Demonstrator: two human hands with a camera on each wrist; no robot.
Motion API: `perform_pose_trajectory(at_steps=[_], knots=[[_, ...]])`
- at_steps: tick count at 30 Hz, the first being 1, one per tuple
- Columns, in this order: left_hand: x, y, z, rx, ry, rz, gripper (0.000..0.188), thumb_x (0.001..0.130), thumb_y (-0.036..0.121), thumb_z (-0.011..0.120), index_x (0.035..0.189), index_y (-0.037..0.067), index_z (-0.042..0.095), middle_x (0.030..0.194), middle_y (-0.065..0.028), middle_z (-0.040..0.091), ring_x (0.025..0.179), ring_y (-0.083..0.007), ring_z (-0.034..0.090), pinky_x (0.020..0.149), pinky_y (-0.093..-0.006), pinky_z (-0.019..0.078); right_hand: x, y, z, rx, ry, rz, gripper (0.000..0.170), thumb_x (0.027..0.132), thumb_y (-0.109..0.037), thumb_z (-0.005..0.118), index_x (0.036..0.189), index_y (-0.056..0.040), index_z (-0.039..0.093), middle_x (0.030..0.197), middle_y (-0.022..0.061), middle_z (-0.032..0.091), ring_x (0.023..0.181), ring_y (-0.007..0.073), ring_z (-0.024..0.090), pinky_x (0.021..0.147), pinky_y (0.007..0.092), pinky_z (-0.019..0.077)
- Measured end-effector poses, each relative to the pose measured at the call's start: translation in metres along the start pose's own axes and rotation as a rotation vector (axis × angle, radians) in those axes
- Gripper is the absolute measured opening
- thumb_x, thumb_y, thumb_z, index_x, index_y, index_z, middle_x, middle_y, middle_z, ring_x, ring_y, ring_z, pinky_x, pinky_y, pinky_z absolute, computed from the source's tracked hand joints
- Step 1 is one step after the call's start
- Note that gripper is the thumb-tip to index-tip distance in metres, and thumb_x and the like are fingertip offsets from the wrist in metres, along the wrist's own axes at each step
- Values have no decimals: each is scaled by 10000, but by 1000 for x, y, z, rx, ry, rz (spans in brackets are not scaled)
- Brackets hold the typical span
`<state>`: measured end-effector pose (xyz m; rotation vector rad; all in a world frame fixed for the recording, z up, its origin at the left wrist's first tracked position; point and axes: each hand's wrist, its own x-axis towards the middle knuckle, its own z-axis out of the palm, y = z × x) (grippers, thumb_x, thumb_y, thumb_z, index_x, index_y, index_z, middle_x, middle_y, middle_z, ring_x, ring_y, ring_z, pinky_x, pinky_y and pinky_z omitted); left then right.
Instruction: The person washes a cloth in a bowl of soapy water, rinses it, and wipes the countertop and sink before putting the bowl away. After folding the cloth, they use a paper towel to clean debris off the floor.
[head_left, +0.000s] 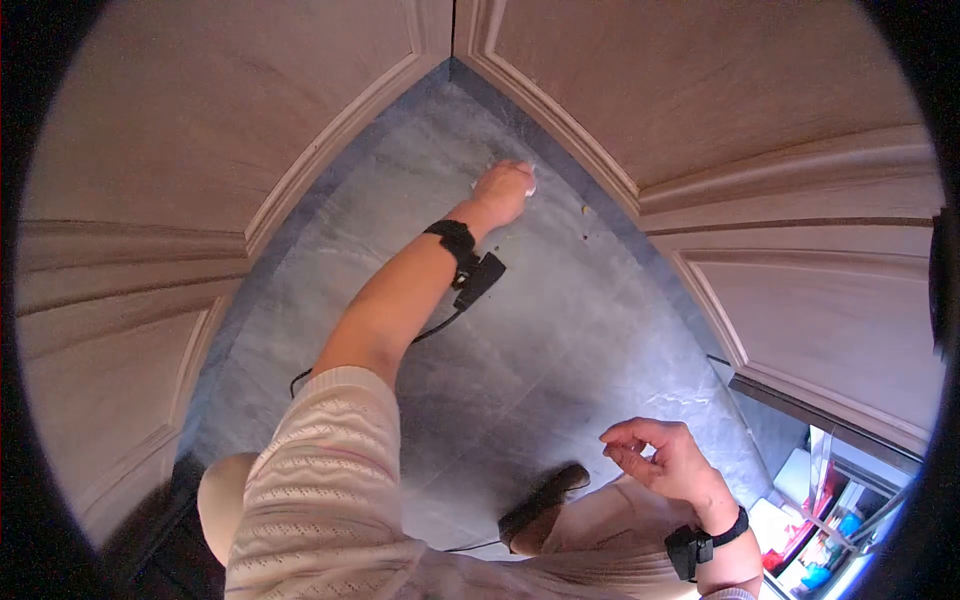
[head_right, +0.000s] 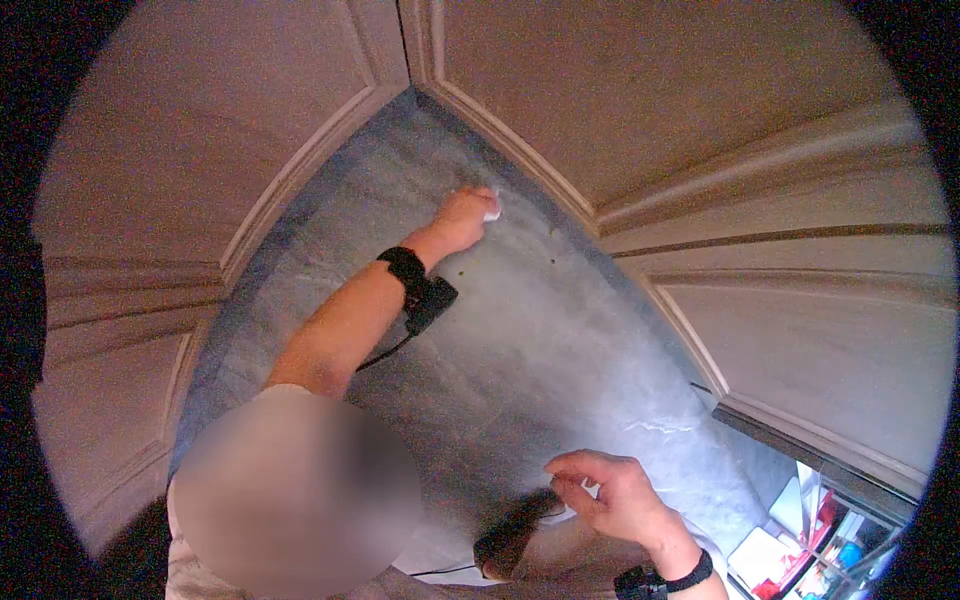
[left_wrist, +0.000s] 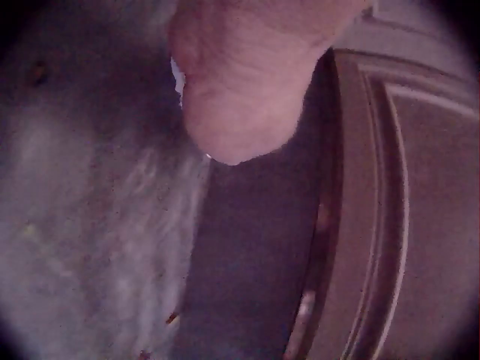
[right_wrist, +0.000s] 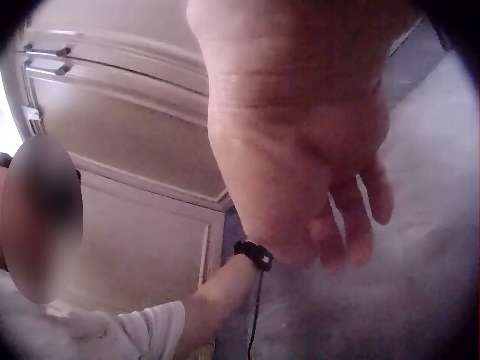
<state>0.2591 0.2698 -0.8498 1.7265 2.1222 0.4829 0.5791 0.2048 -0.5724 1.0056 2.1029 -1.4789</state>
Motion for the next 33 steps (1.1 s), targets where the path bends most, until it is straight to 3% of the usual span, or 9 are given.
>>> perform_pose_trajectory(at_steps=[1, 3, 7, 12, 14, 21, 26, 30, 33], knots=[[-7, 1, -8, 30, -112, 53, 197, 735, 66, 492, 887, 79, 617, 1089, -151, 534, 986, -343, 513, 837, -395, 427, 1, 0, 0, 8, 3, -1, 155, 772, -49, 622, 926, -36, 620, 791, 48, 633, 668, 98, 568, 604, 225, 457], [-4, -26, -14, -313, 203, -188, 174, 723, 53, 517, 853, 72, 630, 1012, -156, 576, 938, -319, 552, 818, -376, 442, 2, 4, 2, 22, -4, 3, 152, 773, -55, 624, 924, -38, 620, 790, 47, 632, 665, 99, 567, 603, 224, 456], [24, -78, -50, -231, 591, -306, 293, 702, 49, 526, 985, 36, 603, 1075, -169, 557, 995, -325, 530, 868, -361, 414, -9, 17, 13, 45, -37, 83, 153, 775, -67, 629, 927, -49, 623, 788, 40, 630, 659, 101, 565, 603, 223, 454], [57, -89, -44, -140, 308, -421, 377, 725, 81, 488, 1084, -24, 538, 1244, -198, 410, 1168, -330, 381, 961, -398, 321, -18, 16, 11, 45, 18, 110, 154, 779, -72, 627, 930, -49, 622, 791, 42, 629, 673, 102, 566, 612, 228, 457], [57, -82, -47, 264, 143, -363, 384, 752, 112, 477, 1112, -13, 524, 1251, -158, 414, 1182, -297, 357, 965, -436, 310, -21, 18, 12, 85, 6, 136, 183, 782, -90, 600, 964, -81, 618, 858, 65, 638, 723, 150, 610, 615, 256, 480], [47, -61, -50, 139, 218, -495, 371, 777, 130, 450, 1128, 47, 539, 1268, -91, 406, 1173, -302, 350, 958, -464, 303, -22, 18, 10, 95, -40, 177, 182, 784, -83, 595, 965, -71, 615, 867, 73, 636, 738, 145, 613, 602, 250, 481], [18, -21, -54, 202, 9, -204, 361, 758, 117, 469, 1105, 56, 546, 1235, -77, 438, 1142, -299, 381, 947, -443, 326, -9, 13, 8, 11, -24, 30, 177, 781, -77, 594, 956, -72, 614, 861, 70, 634, 708, 154, 608, 597, 251, 480], [23, -53, -28, -5, 89, -213, 341, 737, 114, 491, 1066, 60, 565, 1226, -60, 449, 1125, -297, 392, 948, -425, 330, -7, 9, 7, -7, 3, 20, 181, 779, -82, 600, 960, -75, 614, 854, 70, 632, 691, 153, 605, 595, 253, 479], [36, -80, -24, 31, 501, -414, 336, 733, 114, 502, 1057, 64, 573, 1239, -56, 437, 1121, -302, 388, 953, -414, 325, -12, 12, 12, 42, -23, 127, 176, 777, -88, 606, 953, -81, 621, 848, 71, 632, 697, 150, 607, 592, 254, 480]])
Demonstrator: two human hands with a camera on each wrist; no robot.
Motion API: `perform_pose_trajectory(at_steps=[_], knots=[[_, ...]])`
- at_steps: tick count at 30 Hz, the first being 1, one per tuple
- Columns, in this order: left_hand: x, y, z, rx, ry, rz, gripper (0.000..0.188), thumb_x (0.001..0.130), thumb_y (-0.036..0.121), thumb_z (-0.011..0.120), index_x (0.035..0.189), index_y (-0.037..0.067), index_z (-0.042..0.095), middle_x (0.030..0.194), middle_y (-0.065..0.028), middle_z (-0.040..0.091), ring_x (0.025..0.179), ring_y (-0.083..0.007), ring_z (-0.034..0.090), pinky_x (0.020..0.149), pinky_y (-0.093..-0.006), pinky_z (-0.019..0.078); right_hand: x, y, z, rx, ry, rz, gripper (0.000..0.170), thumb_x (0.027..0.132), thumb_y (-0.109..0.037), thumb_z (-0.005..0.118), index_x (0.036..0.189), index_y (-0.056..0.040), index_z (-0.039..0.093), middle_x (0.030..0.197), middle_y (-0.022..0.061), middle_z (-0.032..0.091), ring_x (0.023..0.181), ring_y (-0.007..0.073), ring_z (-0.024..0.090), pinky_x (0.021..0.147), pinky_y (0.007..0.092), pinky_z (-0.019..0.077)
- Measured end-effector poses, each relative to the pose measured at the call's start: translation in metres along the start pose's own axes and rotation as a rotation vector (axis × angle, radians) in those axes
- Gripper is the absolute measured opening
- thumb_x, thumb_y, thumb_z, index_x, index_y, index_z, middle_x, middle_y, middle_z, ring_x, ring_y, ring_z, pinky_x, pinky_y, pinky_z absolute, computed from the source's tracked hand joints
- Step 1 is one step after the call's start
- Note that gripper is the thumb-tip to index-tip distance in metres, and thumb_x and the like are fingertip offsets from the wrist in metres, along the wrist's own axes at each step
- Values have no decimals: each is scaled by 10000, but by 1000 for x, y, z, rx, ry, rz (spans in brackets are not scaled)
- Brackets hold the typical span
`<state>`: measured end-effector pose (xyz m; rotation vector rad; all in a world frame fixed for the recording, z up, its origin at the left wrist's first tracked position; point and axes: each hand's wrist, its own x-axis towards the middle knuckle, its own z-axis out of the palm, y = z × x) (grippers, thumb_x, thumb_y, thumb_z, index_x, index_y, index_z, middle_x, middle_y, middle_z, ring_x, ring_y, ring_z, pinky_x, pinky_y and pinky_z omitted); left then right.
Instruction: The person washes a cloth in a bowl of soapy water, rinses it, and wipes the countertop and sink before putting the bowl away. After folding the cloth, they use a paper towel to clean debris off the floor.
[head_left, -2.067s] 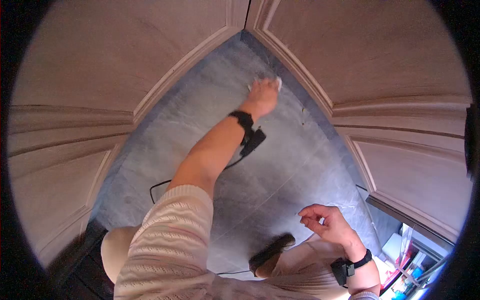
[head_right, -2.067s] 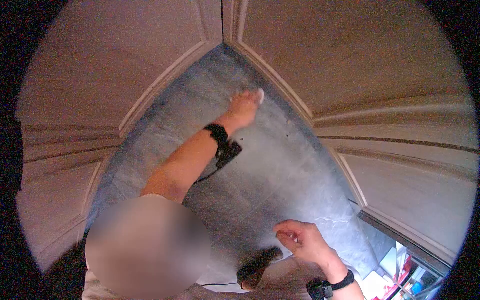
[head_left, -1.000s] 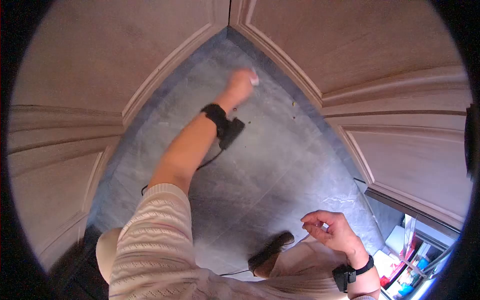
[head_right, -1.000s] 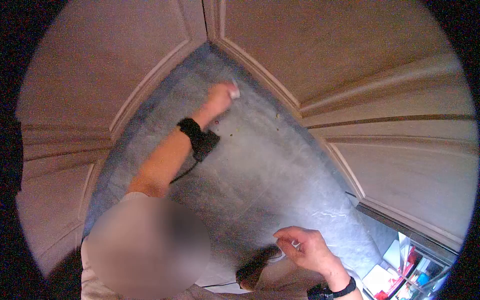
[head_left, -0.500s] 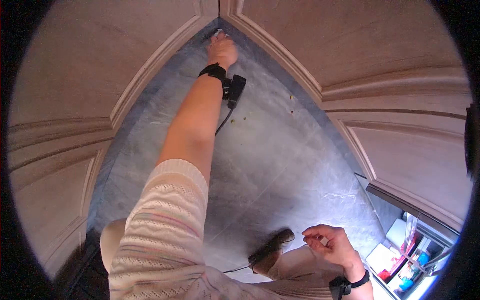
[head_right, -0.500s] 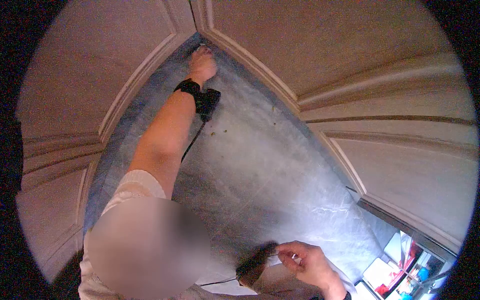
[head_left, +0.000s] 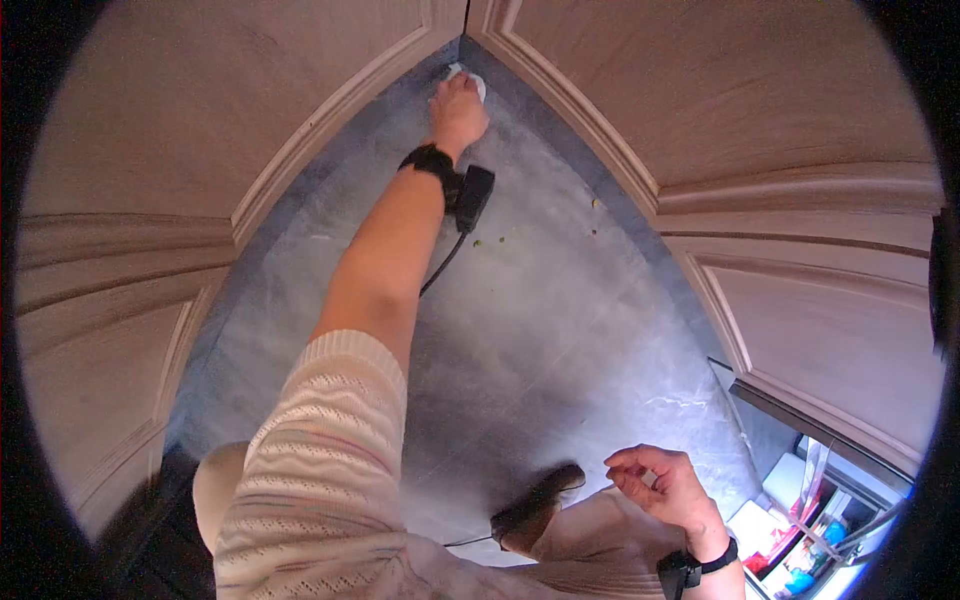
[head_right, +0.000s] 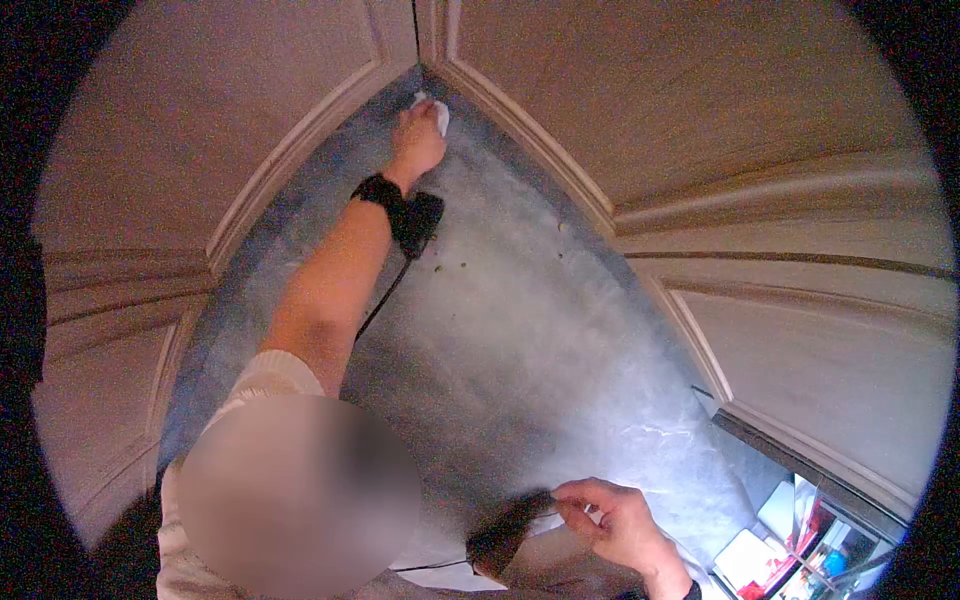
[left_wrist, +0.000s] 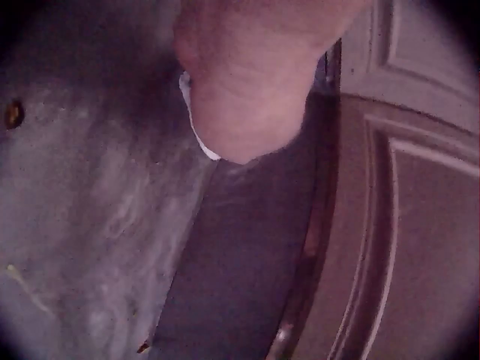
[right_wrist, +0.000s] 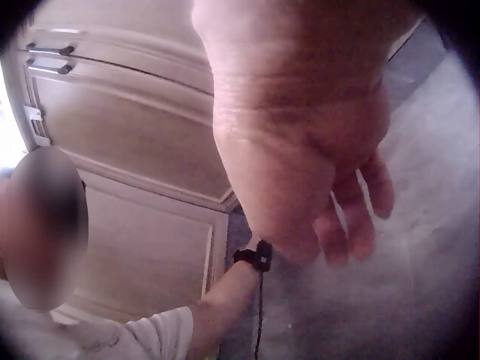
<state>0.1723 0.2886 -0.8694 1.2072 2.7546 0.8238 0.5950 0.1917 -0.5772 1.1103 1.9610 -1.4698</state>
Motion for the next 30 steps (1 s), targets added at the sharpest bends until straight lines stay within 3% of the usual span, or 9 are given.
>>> perform_pose_trajectory(at_steps=[5, 12, 14, 17, 18, 20, 22, 26, 30], knots=[[17, 25, -24, 73, -262, -92, 338, 757, 123, 490, 1078, 46, 562, 1266, -90, 400, 1129, -307, 376, 945, -434, 322, -9, 4, 0, 31, 17, 38, 161, 773, -87, 610, 932, -78, 632, 855, 76, 636, 709, 161, 611, 587, 260, 485], [-17, 38, -11, 174, -245, 127, 310, 747, 106, 488, 1038, 81, 589, 1182, -104, 458, 1098, -317, 409, 933, -437, 342, 1, 1, -4, -24, 21, -90, 177, 777, -93, 602, 952, -80, 620, 872, 79, 635, 725, 193, 620, 577, 269, 488], [-35, 49, -11, 50, -426, 266, 306, 739, 69, 489, 1021, 114, 597, 1134, -120, 484, 1043, -304, 461, 886, -402, 395, 3, -6, -8, -69, -5, -70, 182, 779, -106, 604, 959, -82, 615, 880, 83, 633, 727, 190, 621, 583, 271, 488], [-47, 50, -23, -191, -559, 221, 326, 741, 31, 484, 1031, 136, 589, 1118, -129, 493, 1031, -288, 484, 854, -365, 426, 4, -5, -6, -80, 7, -82, 181, 781, -117, 608, 959, -85, 617, 883, 83, 631, 719, 187, 618, 584, 272, 486], [-45, 46, -28, -195, -561, 218, 326, 741, 31, 484, 1031, 136, 589, 1118, -129, 493, 1031, -288, 484, 854, -365, 426, 2, -5, -3, -82, 4, -78, 181, 781, -117, 608, 959, -85, 617, 883, 83, 631, 719, 187, 618, 584, 272, 486], [-27, 25, -31, -174, -163, 28, 325, 744, 34, 499, 1057, 96, 564, 1138, -124, 491, 1052, -278, 482, 861, -330, 426, -3, -4, 2, -57, 9, -53, 168, 771, -69, 632, 938, -52, 619, 804, 55, 631, 666, 122, 579, 599, 244, 467], [-1, -5, -15, -66, 10, 86, 346, 764, 73, 503, 1108, 56, 529, 1212, -113, 450, 1128, -288, 423, 905, -375, 390, -6, 2, 6, -42, -9, -44, 175, 776, -80, 617, 951, -67, 617, 843, 69, 631, 691, 153, 598, 593, 258, 480], [13, 10, -27, 145, -243, -40, 374, 794, 98, 445, 1160, 40, 498, 1310, -94, 354, 1186, -301, 324, 951, -486, 284, -11, 1, 3, -36, 20, -34, 190, 779, -78, 598, 969, -80, 614, 878, 77, 632, 716, 175, 618, 583, 270, 495], [10, 19, -36, 207, -304, 10, 362, 804, 98, 418, 1151, 42, 505, 1275, -84, 395, 1144, -292, 367, 942, -475, 298, -9, 8, 3, -52, 19, -71, 198, 774, -77, 600, 971, -82, 612, 876, 72, 632, 714, 169, 619, 572, 267, 496]])
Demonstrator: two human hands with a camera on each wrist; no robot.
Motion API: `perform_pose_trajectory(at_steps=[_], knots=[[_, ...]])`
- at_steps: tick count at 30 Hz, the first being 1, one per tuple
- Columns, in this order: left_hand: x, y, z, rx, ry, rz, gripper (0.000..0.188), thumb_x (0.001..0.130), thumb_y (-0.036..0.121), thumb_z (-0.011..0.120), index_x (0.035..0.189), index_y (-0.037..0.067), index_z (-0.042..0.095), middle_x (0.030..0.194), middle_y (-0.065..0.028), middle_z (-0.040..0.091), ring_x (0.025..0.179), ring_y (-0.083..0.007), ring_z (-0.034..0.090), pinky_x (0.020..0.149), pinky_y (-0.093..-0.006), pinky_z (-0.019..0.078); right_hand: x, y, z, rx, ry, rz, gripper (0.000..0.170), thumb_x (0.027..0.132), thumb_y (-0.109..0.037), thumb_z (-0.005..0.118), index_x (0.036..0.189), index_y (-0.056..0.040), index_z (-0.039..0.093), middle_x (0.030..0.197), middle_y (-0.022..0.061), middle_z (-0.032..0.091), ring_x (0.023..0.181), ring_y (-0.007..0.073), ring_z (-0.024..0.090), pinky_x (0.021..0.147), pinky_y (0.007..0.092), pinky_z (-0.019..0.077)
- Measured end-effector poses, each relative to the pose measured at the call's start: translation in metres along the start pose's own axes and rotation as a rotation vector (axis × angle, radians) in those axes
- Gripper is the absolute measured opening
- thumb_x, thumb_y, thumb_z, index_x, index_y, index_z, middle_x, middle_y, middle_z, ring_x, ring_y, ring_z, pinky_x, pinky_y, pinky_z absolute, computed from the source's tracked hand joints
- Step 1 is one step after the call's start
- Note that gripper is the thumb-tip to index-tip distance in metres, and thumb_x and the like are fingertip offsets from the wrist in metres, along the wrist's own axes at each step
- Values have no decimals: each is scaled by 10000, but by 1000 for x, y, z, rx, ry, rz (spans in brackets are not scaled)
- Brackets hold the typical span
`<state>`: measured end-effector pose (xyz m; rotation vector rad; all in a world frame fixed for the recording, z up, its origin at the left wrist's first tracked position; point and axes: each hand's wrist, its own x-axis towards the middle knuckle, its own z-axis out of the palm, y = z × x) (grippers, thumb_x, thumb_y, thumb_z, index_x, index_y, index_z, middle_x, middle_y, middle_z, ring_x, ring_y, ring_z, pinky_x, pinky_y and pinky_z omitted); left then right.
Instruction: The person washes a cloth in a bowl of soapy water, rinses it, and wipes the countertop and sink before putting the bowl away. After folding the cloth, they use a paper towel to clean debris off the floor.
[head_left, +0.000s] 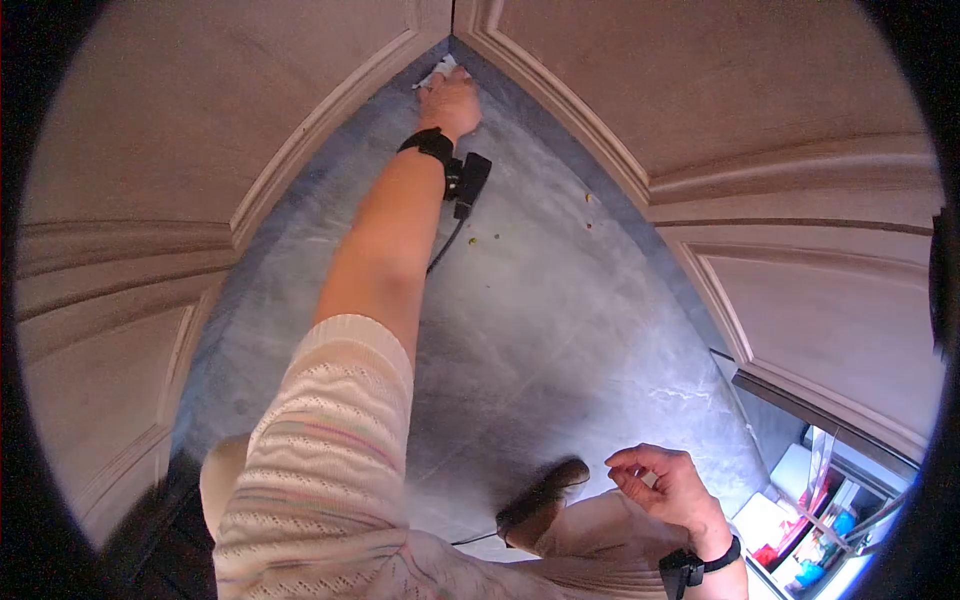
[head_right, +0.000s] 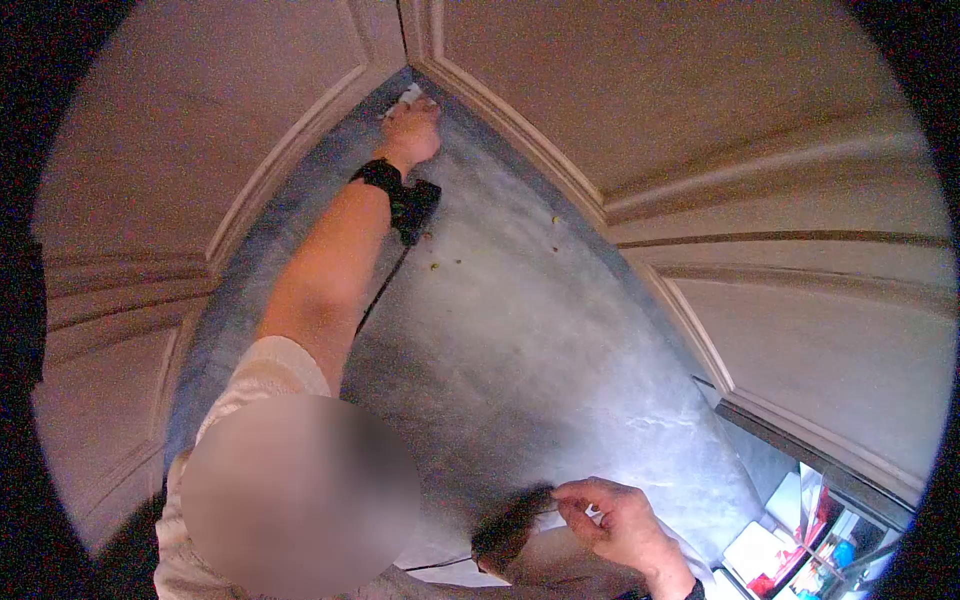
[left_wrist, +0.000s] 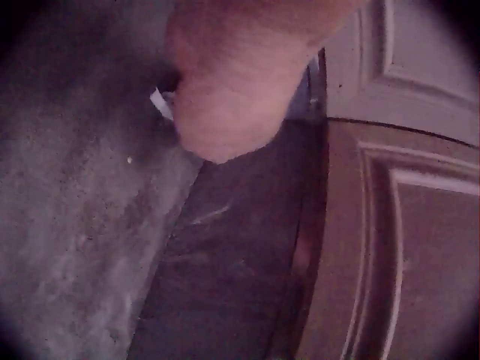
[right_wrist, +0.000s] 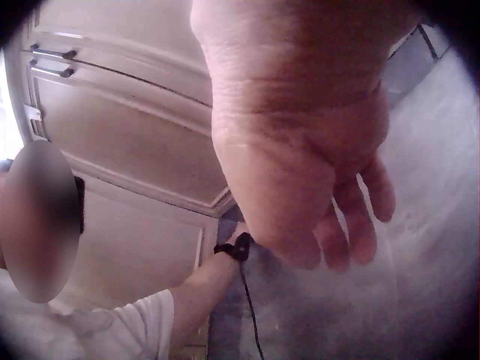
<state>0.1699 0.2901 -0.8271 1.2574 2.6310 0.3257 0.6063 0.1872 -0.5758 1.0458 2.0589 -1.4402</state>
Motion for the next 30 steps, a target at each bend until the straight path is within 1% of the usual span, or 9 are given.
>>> perform_pose_trajectory(at_steps=[8, 10, 11, 13, 16, 20, 22, 25, 30], knots=[[-49, 33, 12, 38, -162, 471, 328, 718, 82, 490, 1027, 119, 593, 1166, -77, 509, 1123, -310, 429, 927, -465, 349, 17, -13, -8, -33, 4, -46, 185, 775, -89, 600, 960, -93, 615, 849, 74, 629, 694, 170, 614, 552, 265, 480], [-35, 25, 13, -106, -307, 96, 313, 676, 51, 547, 971, 117, 626, 1167, -62, 503, 1109, -264, 434, 945, -397, 344, 15, -11, -6, -29, -11, -23, 184, 777, -89, 599, 961, -92, 614, 849, 74, 629, 694, 171, 613, 553, 264, 480], [-30, 14, 19, -110, -314, 92, 313, 676, 51, 547, 971, 117, 626, 1167, -62, 503, 1109, -264, 434, 945, -397, 344, 14, -9, -4, -18, -26, -1, 184, 778, -90, 598, 961, -90, 614, 849, 74, 630, 694, 171, 613, 554, 264, 480], [-19, -13, 29, -244, 165, 218, 298, 684, 64, 536, 966, 103, 626, 1161, -57, 518, 1075, -273, 471, 933, -360, 368, 11, -2, 2, -11, -36, 15, 186, 779, -91, 598, 965, -89, 613, 850, 77, 630, 696, 173, 613, 554, 266, 480], [2, -23, 45, -68, 312, 363, 274, 698, 86, 522, 946, 103, 638, 1142, -45, 539, 1048, -267, 498, 895, -371, 403, 7, -5, 2, 17, -14, 32, 187, 782, -95, 597, 968, -85, 613, 854, 83, 631, 694, 178, 613, 551, 270, 481], [8, -28, 35, -127, 334, 407, 257, 708, 92, 502, 918, 103, 650, 1094, -72, 563, 1038, -279, 507, 874, -375, 414, 3, -8, -1, 9, 31, -11, 177, 783, -95, 597, 958, -75, 619, 861, 87, 633, 693, 182, 615, 551, 268, 482], [5, -24, 20, -129, 63, 323, 239, 716, 100, 504, 899, 114, 657, 1029, -92, 589, 999, -285, 530, 854, -371, 425, 4, -11, -3, -2, 32, -1, 174, 783, -94, 597, 954, -76, 620, 864, 87, 634, 695, 181, 615, 552, 266, 482], [-3, -16, 5, -374, 144, -41, 195, 722, 140, 526, 857, 120, 666, 933, -113, 613, 916, -298, 565, 802, -374, 451, 4, -15, 2, 4, 29, 63, 162, 772, -75, 615, 934, -65, 626, 827, 72, 634, 681, 153, 599, 577, 253, 474], [9, -17, 9, -227, 264, -148, 184, 719, 192, 556, 847, 126, 672, 886, -113, 629, 868, -291, 590, 769, -364, 469, 1, -10, 7, 64, 37, 126, 154, 767, -60, 632, 920, -47, 628, 788, 55, 635, 668, 119, 581, 610, 235, 463]])
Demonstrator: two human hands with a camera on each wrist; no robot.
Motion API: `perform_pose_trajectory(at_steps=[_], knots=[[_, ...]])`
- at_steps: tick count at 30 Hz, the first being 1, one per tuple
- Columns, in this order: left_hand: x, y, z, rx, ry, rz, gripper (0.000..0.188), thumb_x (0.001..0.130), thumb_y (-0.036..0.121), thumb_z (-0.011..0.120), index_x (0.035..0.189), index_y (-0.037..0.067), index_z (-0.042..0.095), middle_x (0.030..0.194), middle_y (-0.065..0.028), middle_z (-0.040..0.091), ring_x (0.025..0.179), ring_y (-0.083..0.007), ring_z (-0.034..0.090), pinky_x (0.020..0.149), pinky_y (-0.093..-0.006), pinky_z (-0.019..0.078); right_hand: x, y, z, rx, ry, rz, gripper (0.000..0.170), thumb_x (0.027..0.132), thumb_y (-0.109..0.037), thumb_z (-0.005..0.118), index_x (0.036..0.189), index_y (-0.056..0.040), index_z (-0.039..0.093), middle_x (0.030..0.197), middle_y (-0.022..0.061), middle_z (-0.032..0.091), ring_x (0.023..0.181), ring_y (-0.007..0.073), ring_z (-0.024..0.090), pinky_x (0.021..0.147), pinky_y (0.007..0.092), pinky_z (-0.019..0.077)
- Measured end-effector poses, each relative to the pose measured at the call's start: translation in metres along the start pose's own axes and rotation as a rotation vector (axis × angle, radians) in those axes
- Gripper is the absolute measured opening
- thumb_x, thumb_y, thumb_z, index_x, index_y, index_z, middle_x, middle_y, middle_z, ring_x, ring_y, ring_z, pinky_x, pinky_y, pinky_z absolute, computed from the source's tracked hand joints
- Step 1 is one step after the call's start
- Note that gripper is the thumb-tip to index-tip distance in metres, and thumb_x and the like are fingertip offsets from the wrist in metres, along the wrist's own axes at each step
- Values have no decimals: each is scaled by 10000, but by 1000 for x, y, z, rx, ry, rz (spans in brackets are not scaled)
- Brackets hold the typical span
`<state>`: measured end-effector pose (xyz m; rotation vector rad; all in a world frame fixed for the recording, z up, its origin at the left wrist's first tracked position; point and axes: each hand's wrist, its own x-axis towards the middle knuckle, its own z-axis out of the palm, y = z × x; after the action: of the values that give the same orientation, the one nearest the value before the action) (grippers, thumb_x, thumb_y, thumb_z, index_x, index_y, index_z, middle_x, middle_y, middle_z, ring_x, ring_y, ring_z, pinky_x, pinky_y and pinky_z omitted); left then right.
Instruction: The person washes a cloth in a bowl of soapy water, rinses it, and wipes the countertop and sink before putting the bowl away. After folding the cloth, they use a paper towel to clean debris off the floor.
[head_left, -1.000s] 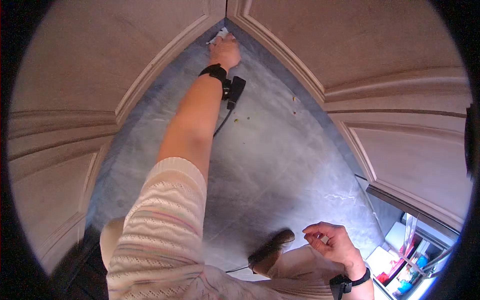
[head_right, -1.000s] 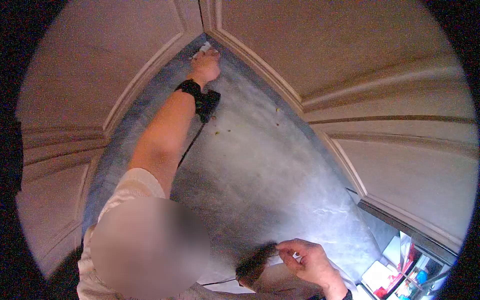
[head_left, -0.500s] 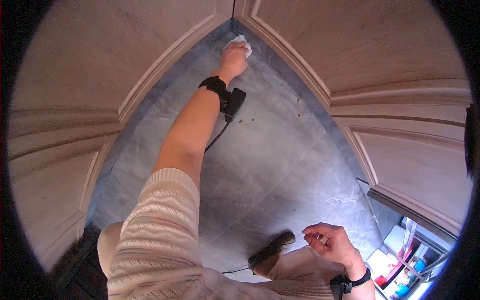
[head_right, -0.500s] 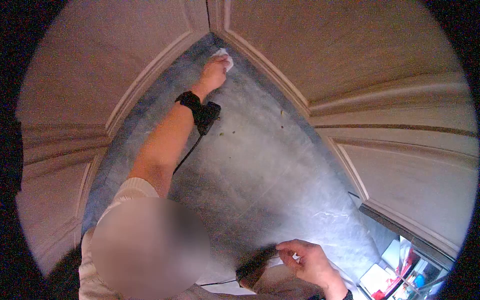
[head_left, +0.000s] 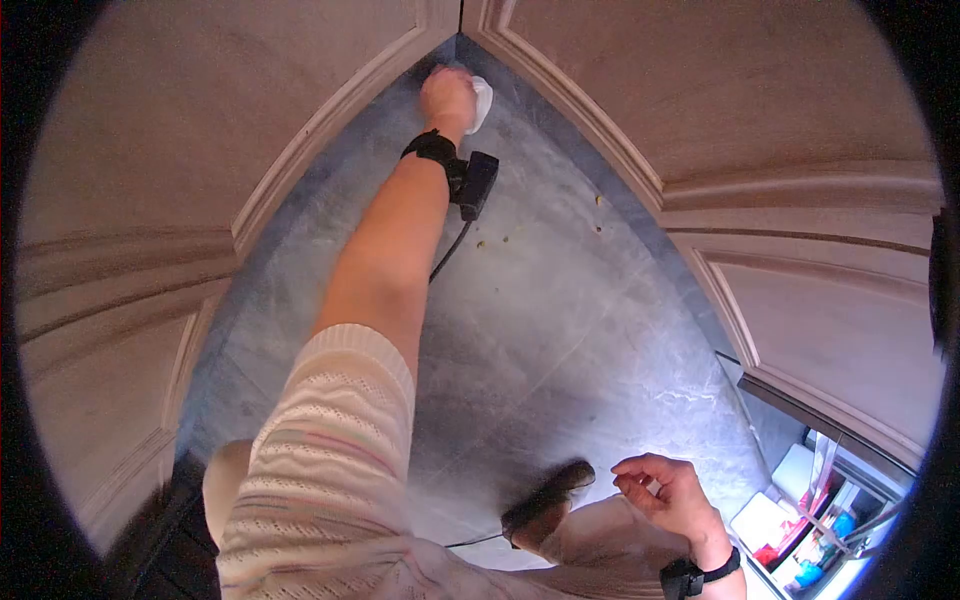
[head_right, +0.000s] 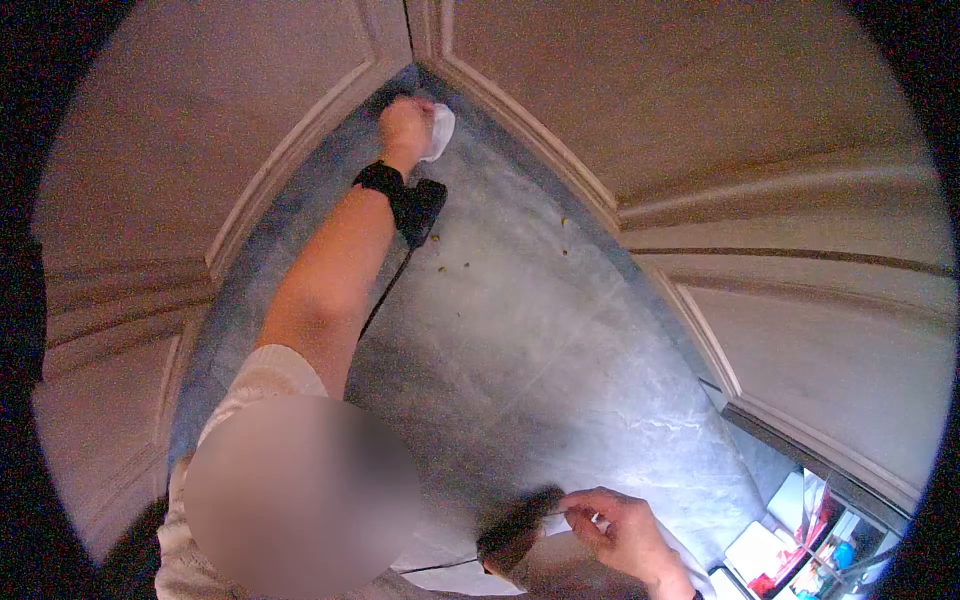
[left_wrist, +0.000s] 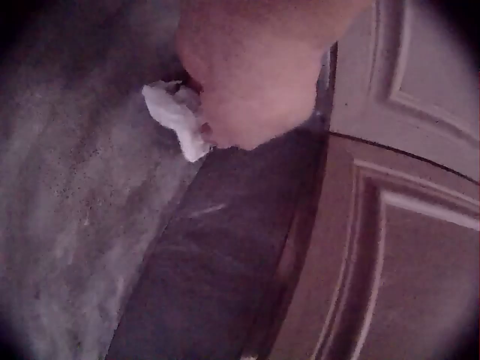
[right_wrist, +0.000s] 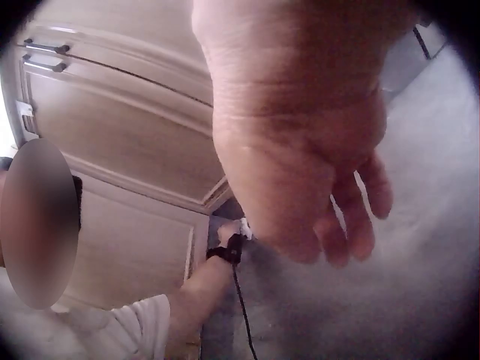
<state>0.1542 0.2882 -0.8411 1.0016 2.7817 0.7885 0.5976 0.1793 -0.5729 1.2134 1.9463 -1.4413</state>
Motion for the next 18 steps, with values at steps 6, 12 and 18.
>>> perform_pose_trajectory(at_steps=[6, 12, 18], knots=[[24, -3, 28, -48, -109, -142, 210, 736, 227, 571, 855, 81, 663, 967, -146, 607, 931, -278, 574, 785, -364, 469, -1, 2, 0, 78, 17, 41, 151, 776, -59, 624, 924, -32, 626, 793, 54, 636, 674, 114, 578, 613, 231, 459], [19, 11, 22, -29, -93, -202, 266, 714, 248, 609, 860, 29, 650, 1024, -173, 584, 948, -305, 568, 778, -383, 477, 7, 6, 3, 57, -14, 63, 162, 763, -36, 623, 926, -41, 626, 801, 58, 637, 666, 112, 574, 610, 231, 458], [27, 18, 19, -111, -62, -304, 256, 704, 239, 616, 826, 16, 651, 939, -182, 614, 892, -328, 592, 775, -390, 480, 13, 7, 1, 58, -9, 25, 149, 761, -33, 621, 910, -40, 627, 790, 55, 633, 664, 107, 566, 607, 232, 456]])
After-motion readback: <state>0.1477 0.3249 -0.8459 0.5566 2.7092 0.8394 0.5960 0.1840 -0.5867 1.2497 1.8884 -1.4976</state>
